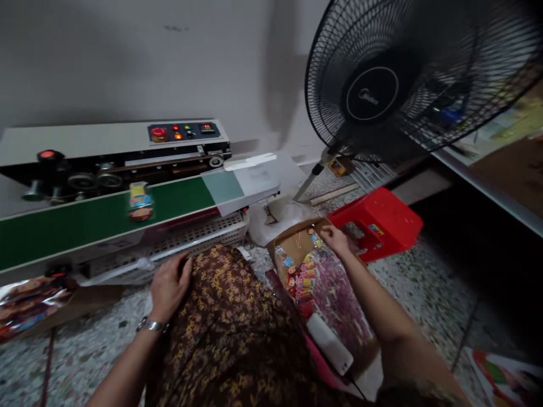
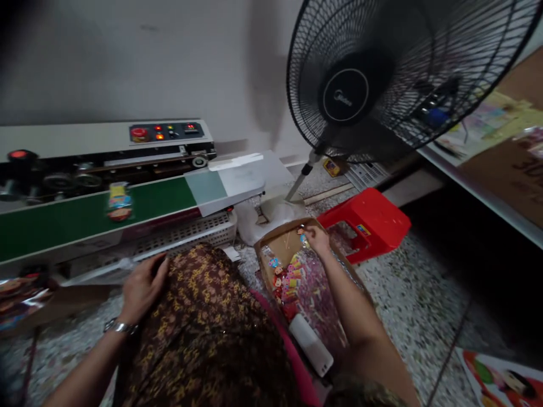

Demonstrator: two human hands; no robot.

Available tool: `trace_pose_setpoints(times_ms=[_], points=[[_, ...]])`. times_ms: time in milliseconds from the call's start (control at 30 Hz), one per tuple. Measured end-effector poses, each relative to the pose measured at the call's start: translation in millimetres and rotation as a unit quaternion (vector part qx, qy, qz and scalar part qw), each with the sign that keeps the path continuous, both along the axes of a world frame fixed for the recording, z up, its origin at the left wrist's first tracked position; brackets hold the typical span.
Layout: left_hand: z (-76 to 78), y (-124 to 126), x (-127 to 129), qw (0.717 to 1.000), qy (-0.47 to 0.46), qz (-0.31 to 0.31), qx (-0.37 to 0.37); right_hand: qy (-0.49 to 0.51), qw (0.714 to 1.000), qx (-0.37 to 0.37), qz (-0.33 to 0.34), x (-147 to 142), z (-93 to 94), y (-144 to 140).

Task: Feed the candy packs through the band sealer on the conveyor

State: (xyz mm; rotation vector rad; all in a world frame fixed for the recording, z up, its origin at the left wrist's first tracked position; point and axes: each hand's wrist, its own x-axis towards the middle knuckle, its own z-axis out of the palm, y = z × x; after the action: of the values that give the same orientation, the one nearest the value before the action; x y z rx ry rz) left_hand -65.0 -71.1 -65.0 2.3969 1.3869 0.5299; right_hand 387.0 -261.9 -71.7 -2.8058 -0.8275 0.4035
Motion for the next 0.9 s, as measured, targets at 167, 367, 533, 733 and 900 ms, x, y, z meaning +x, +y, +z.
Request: trace_pose_setpoints(times_ms=[167, 367, 533, 733, 900], points=[[3.0, 3.9, 3.4, 0.998, 0.063, 0.018, 0.008, 0.015, 0.994, -0.061, -0.09, 21.9, -47.2, -61.2], [5.0, 7.6, 6.9, 0.991, 0.124, 0.056, 0.003, 0.001, 0.993, -0.104, -0.062, 43.3, -67.6, -47.7], [4.0, 5.1, 10.3, 0.989, 0.127, 0.074, 0.003, 0.024, 0.985, -0.169, -0.001, 60.0, -94.3, 1.2], [3.6, 6.0, 12.1, 0.989, 0.125, 0.082, -0.006, 0.057, 0.968, -0.243, 0.013, 69.1, -135.1, 34.7], [8.8, 9.0, 17.1, 0.986, 0.136, 0.09, -0.023, 0.057, 0.959, -0.277, -0.01, 70.9, -162.5, 41.1]])
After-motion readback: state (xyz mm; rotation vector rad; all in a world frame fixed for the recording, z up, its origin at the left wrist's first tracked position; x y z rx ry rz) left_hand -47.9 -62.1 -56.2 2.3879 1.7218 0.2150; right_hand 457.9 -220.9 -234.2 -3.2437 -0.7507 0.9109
